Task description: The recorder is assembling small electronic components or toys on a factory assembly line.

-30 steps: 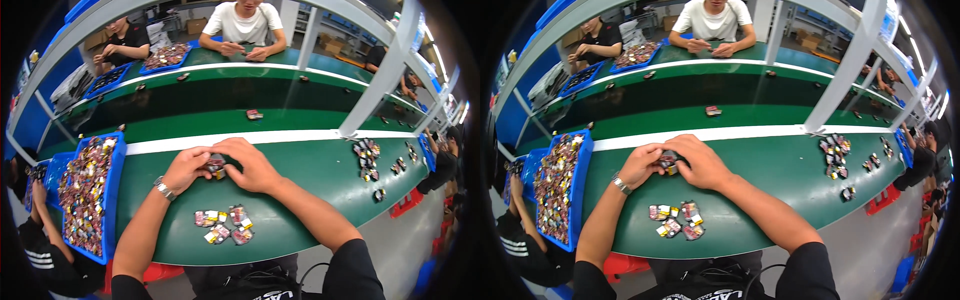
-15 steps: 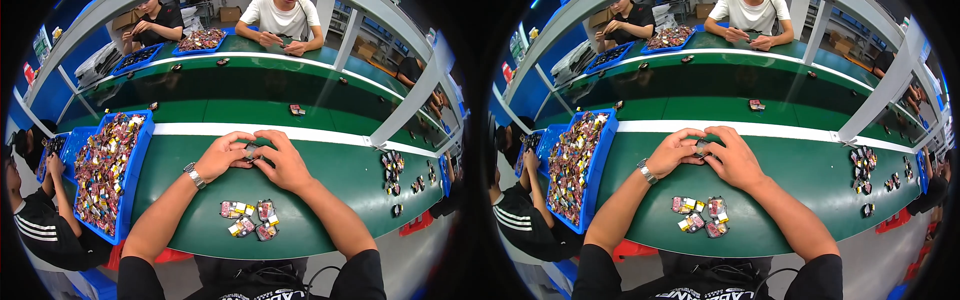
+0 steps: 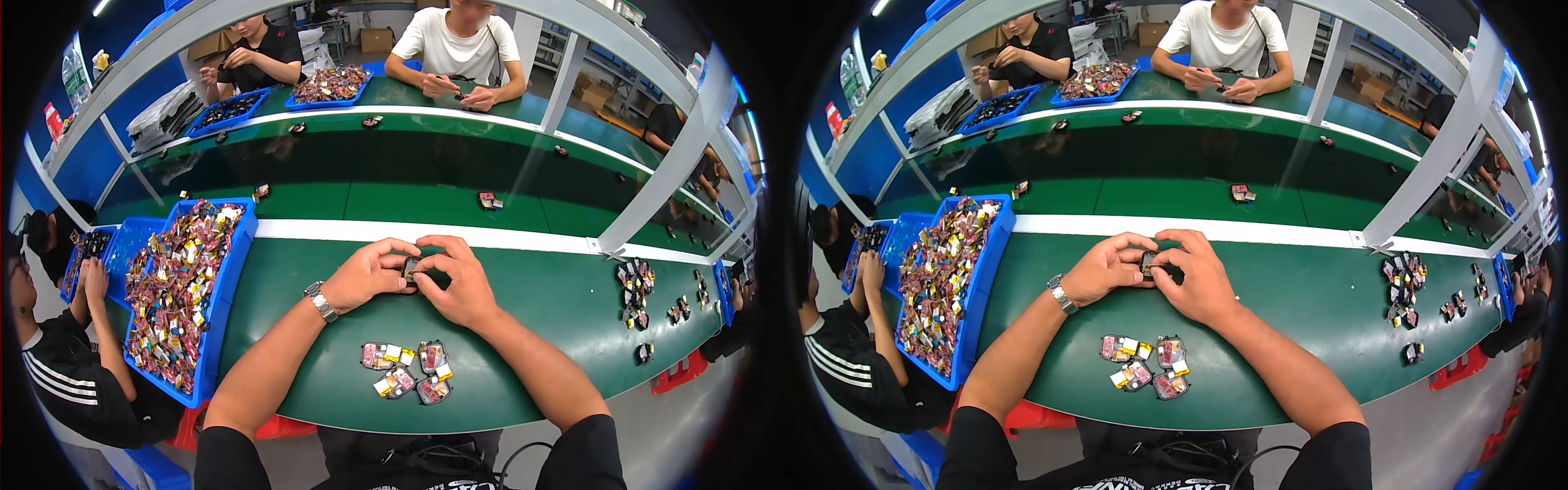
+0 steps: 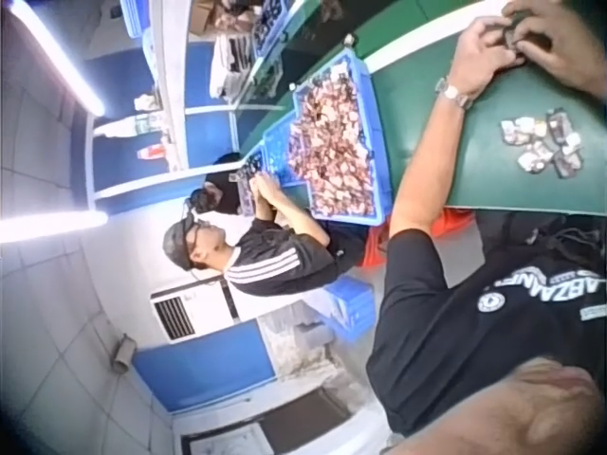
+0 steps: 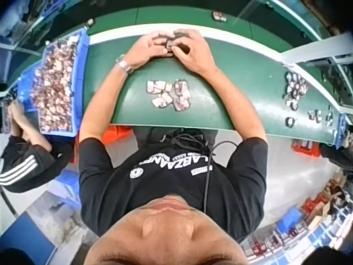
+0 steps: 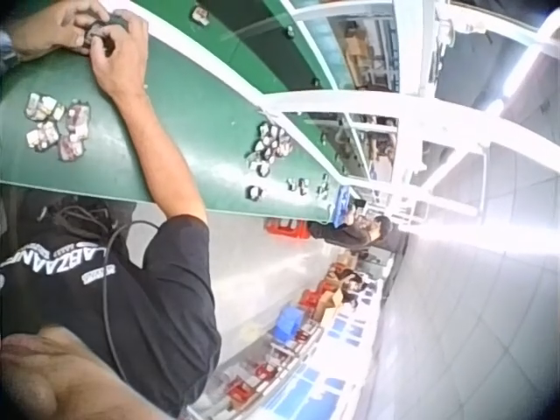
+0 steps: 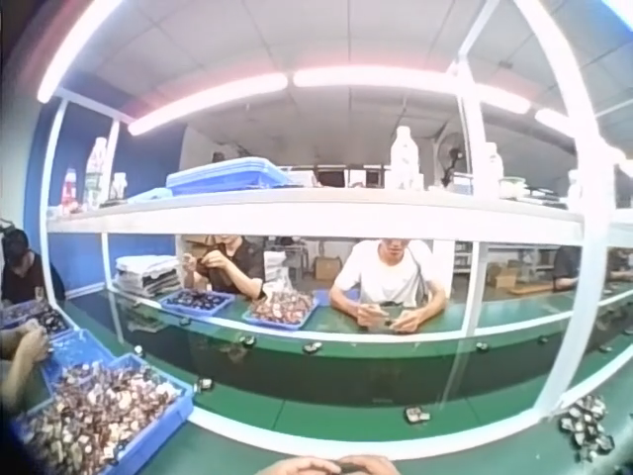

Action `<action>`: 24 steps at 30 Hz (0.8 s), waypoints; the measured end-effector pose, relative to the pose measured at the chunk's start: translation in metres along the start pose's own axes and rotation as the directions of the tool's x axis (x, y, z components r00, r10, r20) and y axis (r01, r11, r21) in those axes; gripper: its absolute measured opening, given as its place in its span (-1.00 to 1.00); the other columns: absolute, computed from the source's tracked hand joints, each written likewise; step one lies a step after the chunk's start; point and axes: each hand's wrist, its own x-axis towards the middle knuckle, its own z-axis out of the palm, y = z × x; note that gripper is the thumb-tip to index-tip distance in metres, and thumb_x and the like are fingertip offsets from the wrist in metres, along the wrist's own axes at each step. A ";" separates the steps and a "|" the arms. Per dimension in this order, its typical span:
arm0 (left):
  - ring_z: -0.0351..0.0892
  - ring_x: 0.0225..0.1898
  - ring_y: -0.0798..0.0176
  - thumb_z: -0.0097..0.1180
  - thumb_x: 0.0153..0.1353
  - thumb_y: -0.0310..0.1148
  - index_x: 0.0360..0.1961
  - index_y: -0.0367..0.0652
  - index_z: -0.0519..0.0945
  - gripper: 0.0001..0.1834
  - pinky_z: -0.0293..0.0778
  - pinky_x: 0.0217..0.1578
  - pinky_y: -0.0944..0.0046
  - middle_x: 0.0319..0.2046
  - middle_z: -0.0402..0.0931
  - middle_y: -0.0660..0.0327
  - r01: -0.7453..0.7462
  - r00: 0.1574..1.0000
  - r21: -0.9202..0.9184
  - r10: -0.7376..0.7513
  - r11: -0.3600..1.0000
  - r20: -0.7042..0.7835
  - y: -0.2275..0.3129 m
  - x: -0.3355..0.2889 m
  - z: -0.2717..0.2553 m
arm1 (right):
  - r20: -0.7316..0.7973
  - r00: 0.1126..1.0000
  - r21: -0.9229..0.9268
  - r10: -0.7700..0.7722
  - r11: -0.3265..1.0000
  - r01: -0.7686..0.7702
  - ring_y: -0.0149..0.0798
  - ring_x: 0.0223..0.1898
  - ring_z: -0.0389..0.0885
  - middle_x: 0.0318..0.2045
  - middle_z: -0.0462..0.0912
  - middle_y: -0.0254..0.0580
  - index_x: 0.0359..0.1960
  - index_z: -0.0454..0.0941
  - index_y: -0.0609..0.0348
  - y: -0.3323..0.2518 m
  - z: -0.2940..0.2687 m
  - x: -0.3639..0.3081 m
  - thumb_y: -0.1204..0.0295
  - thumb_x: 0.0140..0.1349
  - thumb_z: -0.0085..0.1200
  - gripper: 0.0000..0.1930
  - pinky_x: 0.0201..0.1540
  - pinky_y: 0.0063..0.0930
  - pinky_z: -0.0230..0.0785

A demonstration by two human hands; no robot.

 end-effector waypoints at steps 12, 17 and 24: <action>0.56 0.04 0.25 -0.12 0.34 -0.62 0.15 -0.25 0.34 -0.64 0.56 0.10 0.18 0.00 0.52 0.11 0.033 0.995 0.113 -0.023 0.993 -0.094 -0.004 -0.001 0.008 | 0.133 0.990 0.079 -0.051 0.996 0.041 -0.07 0.14 0.42 0.09 0.50 -0.15 -0.37 0.62 0.15 0.004 -0.002 -0.003 0.47 0.09 0.18 -0.92 0.15 -0.24 0.36; 0.55 0.06 0.26 -0.09 0.35 -0.58 0.07 -0.19 0.37 -0.72 0.57 0.07 0.17 0.00 0.51 0.12 0.008 0.987 0.085 0.006 0.996 -0.163 -0.001 -0.001 0.015 | 0.053 0.998 0.059 -0.032 0.998 0.029 -0.08 0.10 0.45 0.03 0.54 -0.18 -0.35 0.65 0.15 0.000 -0.002 -0.005 0.46 0.10 0.22 -0.91 0.10 -0.25 0.40; 0.57 0.03 0.25 -0.01 0.35 -0.50 0.05 -0.15 0.38 -0.73 0.57 0.06 0.15 0.01 0.51 0.15 -0.026 0.989 -0.116 0.009 0.993 -0.145 -0.003 0.000 0.012 | -0.025 0.999 0.079 -0.031 0.996 0.033 -0.10 0.05 0.49 0.00 0.56 -0.18 -0.32 0.67 0.15 -0.006 -0.001 -0.001 0.49 0.10 0.23 -0.89 0.06 -0.29 0.43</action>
